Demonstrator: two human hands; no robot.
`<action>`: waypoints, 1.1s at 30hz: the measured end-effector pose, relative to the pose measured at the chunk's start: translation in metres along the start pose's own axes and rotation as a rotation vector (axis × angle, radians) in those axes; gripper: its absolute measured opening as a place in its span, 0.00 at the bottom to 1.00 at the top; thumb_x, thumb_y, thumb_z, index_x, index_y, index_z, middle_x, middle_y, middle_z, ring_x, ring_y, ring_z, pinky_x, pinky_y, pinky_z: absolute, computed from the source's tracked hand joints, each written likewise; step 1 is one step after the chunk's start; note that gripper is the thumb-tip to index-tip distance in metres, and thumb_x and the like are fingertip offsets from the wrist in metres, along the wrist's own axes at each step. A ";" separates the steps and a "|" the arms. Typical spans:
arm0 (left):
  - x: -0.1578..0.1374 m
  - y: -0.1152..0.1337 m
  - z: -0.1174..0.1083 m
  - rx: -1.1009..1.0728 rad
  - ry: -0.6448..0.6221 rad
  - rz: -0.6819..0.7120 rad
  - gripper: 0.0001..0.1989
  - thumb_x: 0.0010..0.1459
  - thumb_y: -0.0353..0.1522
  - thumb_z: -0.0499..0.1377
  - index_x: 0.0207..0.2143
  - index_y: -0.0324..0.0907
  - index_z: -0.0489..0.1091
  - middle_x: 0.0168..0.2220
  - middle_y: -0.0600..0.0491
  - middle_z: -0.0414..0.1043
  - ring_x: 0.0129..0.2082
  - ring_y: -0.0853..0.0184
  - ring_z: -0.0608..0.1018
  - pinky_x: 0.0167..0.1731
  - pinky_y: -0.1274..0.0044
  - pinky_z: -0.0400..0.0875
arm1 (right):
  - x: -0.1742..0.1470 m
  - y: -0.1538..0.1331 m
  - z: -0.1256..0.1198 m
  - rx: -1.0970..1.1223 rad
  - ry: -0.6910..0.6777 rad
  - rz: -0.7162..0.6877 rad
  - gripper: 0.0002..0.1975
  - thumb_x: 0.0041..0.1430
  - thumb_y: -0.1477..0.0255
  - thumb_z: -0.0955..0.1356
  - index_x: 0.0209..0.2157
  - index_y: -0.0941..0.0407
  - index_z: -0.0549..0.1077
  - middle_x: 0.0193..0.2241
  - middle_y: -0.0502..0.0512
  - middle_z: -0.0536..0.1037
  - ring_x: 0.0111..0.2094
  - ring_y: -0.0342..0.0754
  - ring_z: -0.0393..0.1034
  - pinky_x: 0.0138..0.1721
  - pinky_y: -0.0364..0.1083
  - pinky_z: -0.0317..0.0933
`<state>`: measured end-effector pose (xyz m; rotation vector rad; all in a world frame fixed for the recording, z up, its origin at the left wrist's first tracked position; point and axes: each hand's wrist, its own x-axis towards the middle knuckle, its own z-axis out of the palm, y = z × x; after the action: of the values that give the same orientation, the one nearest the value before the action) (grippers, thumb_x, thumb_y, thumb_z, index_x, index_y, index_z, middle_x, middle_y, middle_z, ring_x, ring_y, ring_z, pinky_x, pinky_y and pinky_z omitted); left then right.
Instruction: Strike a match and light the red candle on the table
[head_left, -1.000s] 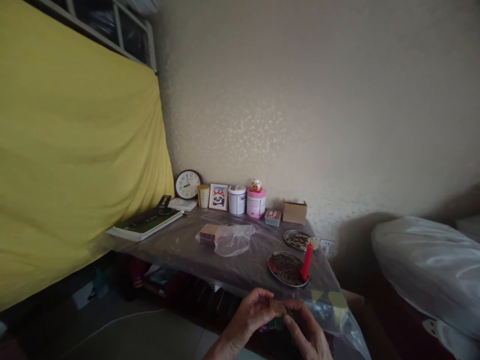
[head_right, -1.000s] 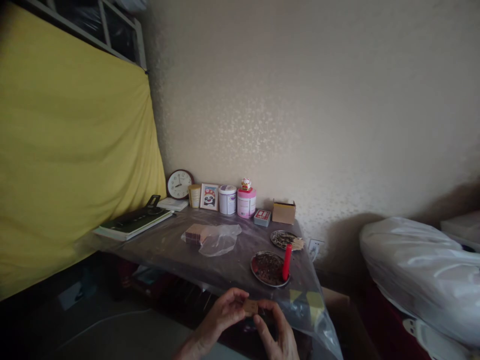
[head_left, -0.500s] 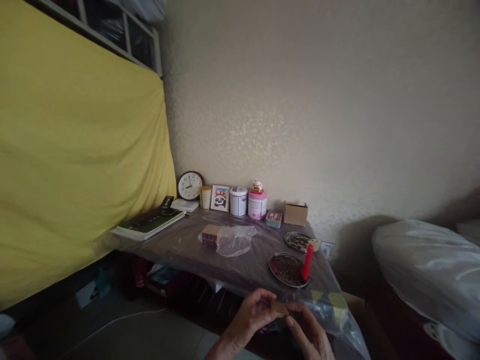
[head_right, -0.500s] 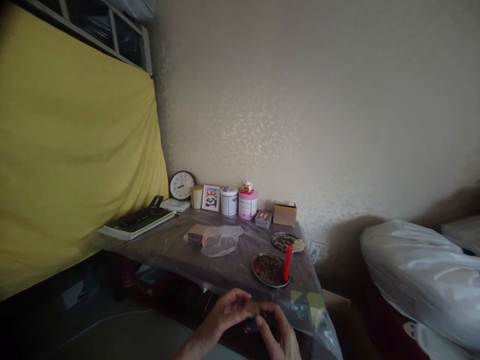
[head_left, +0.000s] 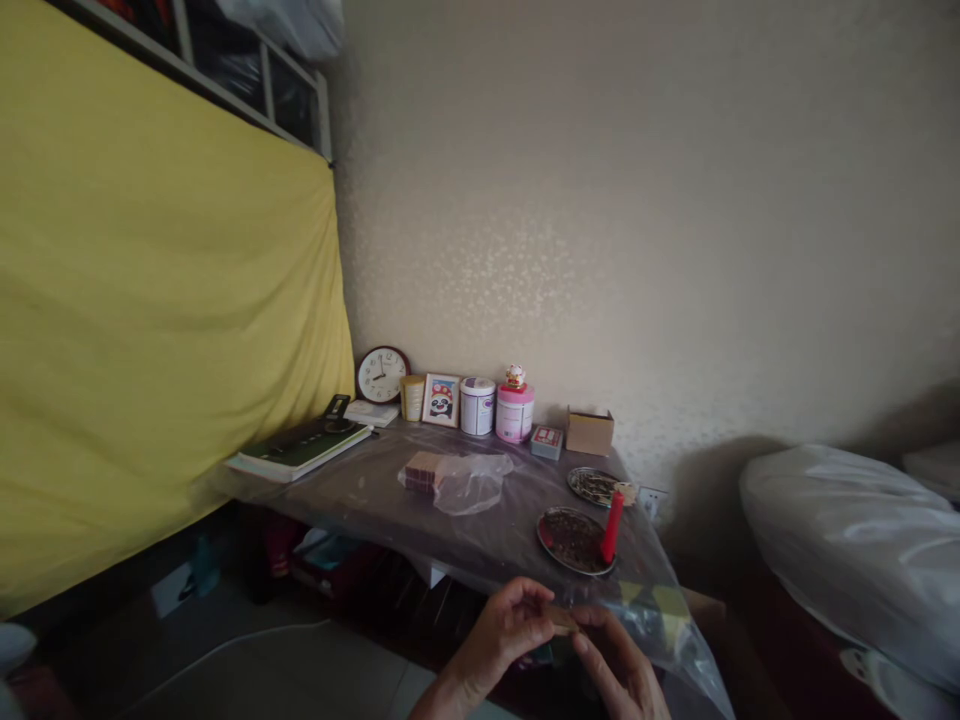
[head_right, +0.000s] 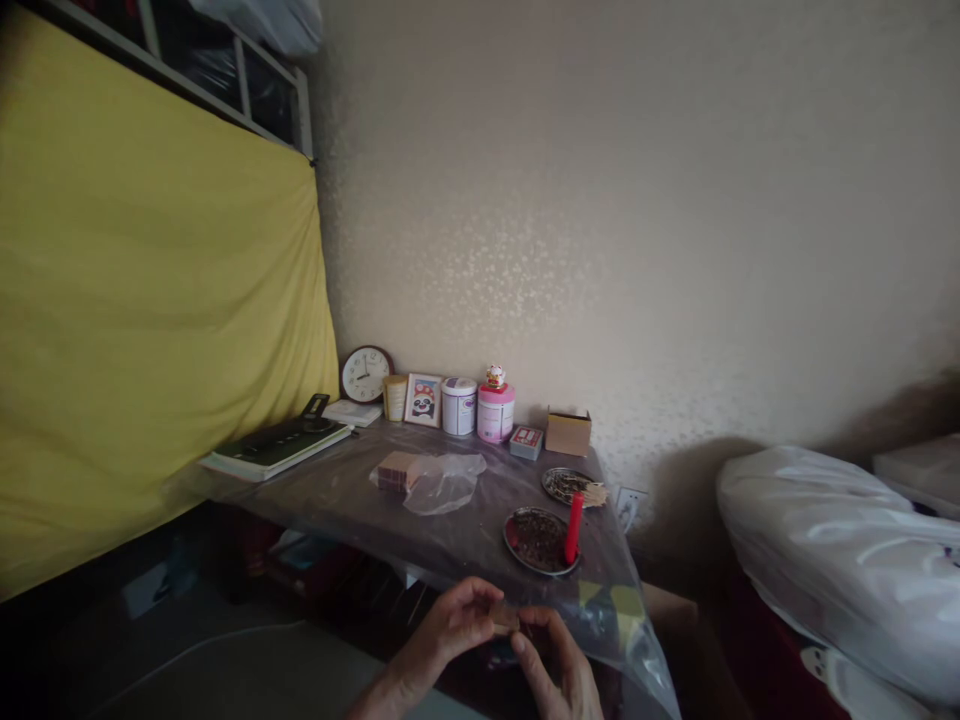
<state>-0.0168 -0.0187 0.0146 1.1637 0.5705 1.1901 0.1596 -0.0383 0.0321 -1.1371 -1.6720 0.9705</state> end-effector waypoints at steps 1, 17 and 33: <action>0.000 0.001 0.000 0.002 -0.001 -0.003 0.19 0.46 0.38 0.65 0.39 0.38 0.69 0.35 0.49 0.74 0.38 0.63 0.74 0.41 0.72 0.62 | -0.001 -0.002 0.000 0.001 0.002 -0.007 0.17 0.53 0.56 0.65 0.37 0.54 0.71 0.36 0.54 0.77 0.41 0.51 0.71 0.44 0.43 0.63; -0.001 0.002 0.003 0.029 0.009 0.002 0.19 0.45 0.38 0.65 0.39 0.39 0.69 0.35 0.50 0.73 0.39 0.61 0.74 0.42 0.70 0.63 | -0.005 -0.012 -0.001 -0.026 0.044 -0.050 0.15 0.54 0.58 0.66 0.36 0.55 0.73 0.33 0.53 0.78 0.37 0.49 0.73 0.42 0.43 0.65; -0.001 -0.003 0.005 0.048 0.020 -0.008 0.20 0.45 0.35 0.65 0.43 0.41 0.69 0.41 0.47 0.75 0.43 0.59 0.74 0.44 0.71 0.64 | -0.004 -0.002 0.001 -0.187 0.138 -0.174 0.13 0.53 0.60 0.67 0.37 0.54 0.74 0.37 0.55 0.78 0.41 0.50 0.73 0.45 0.43 0.66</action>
<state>-0.0112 -0.0213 0.0140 1.1900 0.6214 1.1877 0.1585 -0.0434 0.0327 -1.1305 -1.7430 0.6234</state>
